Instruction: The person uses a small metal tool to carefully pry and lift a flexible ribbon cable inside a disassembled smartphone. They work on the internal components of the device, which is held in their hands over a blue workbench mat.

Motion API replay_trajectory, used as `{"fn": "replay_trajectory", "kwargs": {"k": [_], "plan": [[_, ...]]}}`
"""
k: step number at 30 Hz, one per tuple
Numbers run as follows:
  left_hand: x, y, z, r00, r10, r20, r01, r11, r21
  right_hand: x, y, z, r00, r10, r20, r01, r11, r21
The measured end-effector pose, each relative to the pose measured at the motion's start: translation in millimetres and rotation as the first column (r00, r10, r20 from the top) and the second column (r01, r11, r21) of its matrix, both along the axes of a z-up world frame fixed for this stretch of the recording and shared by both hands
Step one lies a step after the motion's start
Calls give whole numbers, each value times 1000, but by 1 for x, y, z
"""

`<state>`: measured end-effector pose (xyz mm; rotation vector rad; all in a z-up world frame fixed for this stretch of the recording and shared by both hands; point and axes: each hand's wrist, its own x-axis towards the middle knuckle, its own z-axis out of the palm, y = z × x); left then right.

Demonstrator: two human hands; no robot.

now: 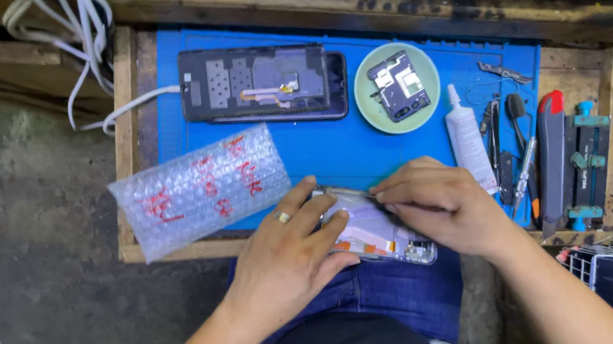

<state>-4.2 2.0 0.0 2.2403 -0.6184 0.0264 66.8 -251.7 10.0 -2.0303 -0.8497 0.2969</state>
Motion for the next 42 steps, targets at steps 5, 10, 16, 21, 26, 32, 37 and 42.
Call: {"fn": "replay_trajectory", "kwargs": {"k": [5,10,16,21,26,32,37,42], "plan": [[7,-1,0,999,-9,43,8,1000,20,9,11,-9,1000,22,18,-22,1000,-6],[1,1,-2,999,16,35,-16,1000,-1,8,9,-5,999,32,44,-30,999,-36],[2,-2,1,999,0,35,0,1000,15,7,11,-7,999,37,28,-36,999,-31],[-1,2,-3,1000,11,21,-11,1000,14,7,18,-13,996,27,90,-23,998,-52],[3,-1,-1,999,11,49,-11,1000,6,9,19,-13,995,48,85,-48,999,-12],[-1,-3,-3,999,16,51,-18,999,33,9,19,-16,985,107,138,-104,994,-26],[-1,-5,-2,998,25,58,-26,999,30,9,23,-18,994,67,91,-70,997,37],[-2,-1,-3,998,20,66,-22,1000,19,4,10,-11,1000,-24,7,23,999,26]]}}
